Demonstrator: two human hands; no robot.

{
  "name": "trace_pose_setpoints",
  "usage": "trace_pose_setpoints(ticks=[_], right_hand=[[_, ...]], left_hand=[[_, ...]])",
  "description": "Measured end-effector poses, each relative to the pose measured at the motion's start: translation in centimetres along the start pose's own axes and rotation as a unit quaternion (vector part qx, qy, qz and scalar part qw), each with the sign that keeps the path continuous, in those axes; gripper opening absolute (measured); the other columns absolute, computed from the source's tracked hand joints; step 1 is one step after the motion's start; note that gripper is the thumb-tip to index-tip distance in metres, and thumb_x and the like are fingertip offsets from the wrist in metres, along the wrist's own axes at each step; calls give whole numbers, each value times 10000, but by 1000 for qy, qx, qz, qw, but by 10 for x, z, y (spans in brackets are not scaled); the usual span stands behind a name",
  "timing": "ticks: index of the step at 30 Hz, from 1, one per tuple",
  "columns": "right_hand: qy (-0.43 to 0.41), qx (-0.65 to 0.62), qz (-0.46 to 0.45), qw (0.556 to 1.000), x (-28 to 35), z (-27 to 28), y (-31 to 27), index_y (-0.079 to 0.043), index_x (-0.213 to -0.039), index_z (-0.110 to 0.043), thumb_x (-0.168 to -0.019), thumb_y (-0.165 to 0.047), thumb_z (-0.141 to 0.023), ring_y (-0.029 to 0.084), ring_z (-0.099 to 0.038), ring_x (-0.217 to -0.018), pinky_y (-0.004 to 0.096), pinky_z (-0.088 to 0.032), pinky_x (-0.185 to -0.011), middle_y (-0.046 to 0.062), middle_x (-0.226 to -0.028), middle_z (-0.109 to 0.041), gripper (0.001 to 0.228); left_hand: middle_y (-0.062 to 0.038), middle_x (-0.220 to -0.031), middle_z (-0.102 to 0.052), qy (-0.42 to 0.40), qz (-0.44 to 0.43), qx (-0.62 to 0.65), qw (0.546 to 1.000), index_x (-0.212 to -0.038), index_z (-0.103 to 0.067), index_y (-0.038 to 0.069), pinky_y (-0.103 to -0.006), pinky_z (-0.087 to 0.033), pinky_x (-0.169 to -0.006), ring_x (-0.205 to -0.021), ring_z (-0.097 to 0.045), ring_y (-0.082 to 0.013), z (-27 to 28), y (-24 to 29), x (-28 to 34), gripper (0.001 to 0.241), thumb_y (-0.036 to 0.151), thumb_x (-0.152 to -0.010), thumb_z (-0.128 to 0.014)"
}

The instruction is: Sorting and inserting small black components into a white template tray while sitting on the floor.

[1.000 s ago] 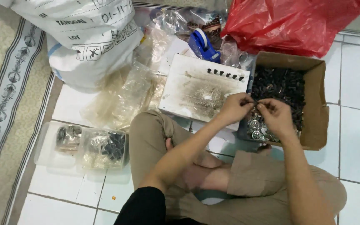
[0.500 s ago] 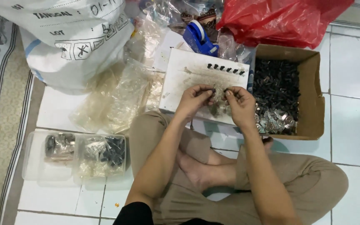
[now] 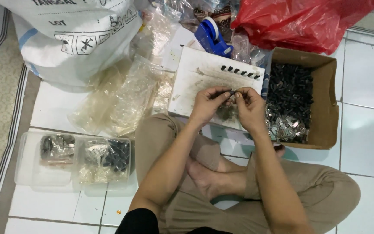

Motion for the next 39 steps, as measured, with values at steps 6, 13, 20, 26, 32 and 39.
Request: trace_pose_setpoints(ticks=[6, 13, 20, 26, 32, 39], right_hand=[[3, 52, 0, 999, 5, -3, -8, 7, -1038, -714, -1004, -21, -658, 136, -627, -695, 263, -497, -630, 111, -745, -671, 71], [20, -7, -55, 998, 5, -4, -3, 22, -1082, -698, -1015, -18, -633, 126, -658, -744, 250, -535, -682, 93, -801, -684, 102], [17, 27, -57, 998, 0, 0, -8, 16, -1040, -734, -968, -8, -688, 128, -661, -694, 259, -534, -633, 112, -767, -703, 90], [24, 15, -60, 998, -1, -4, -5, 11, -1046, -749, -966, -20, -702, 120, -655, -701, 259, -541, -640, 121, -767, -715, 98], [-2, -13, -40, 999, -20, -15, -8, 47, -1096, -724, -979, -33, -710, 163, -673, -783, 290, -557, -698, 152, -841, -716, 142], [-122, 167, 66, 976, -78, -20, -5, -43, -1047, -758, -897, -65, -806, 203, -684, -774, 298, -523, -675, 102, -842, -706, 159]], left_hand=[[-139, -1026, -788, 7, -25, -77, 997, -1105, -806, 101, -323, -591, -853, -987, -718, -164, 1, 19, 6, 160, 94, -955, -753], [-206, -1090, -769, -20, -56, -81, 995, -1114, -790, 54, -408, -562, -939, -1104, -700, -284, -1, 34, 11, 180, 61, -937, -757], [-202, -1070, -769, -16, -65, -82, 994, -1097, -796, 57, -409, -572, -901, -1056, -715, -291, 0, 24, 5, 165, 66, -935, -762], [-210, -967, -772, 1, -77, -35, 996, -1081, -786, 25, -365, -632, -734, -894, -733, -227, 1, 18, 0, 161, -4, -931, -734], [-204, -918, -767, 42, -81, 29, 995, -1085, -776, -1, -318, -637, -667, -800, -712, -168, 2, 7, -15, 169, -11, -922, -731], [-229, -975, -757, 102, -76, 73, 989, -1128, -757, -20, -321, -641, -745, -851, -722, -204, 12, 6, -32, 186, -22, -977, -649]])
Point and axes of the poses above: each hand's wrist, its own x-axis away from the middle knuckle, its own z-axis out of the back of the hand, y = z × x, the point moved 1 cm from there along -x, towards the middle knuckle
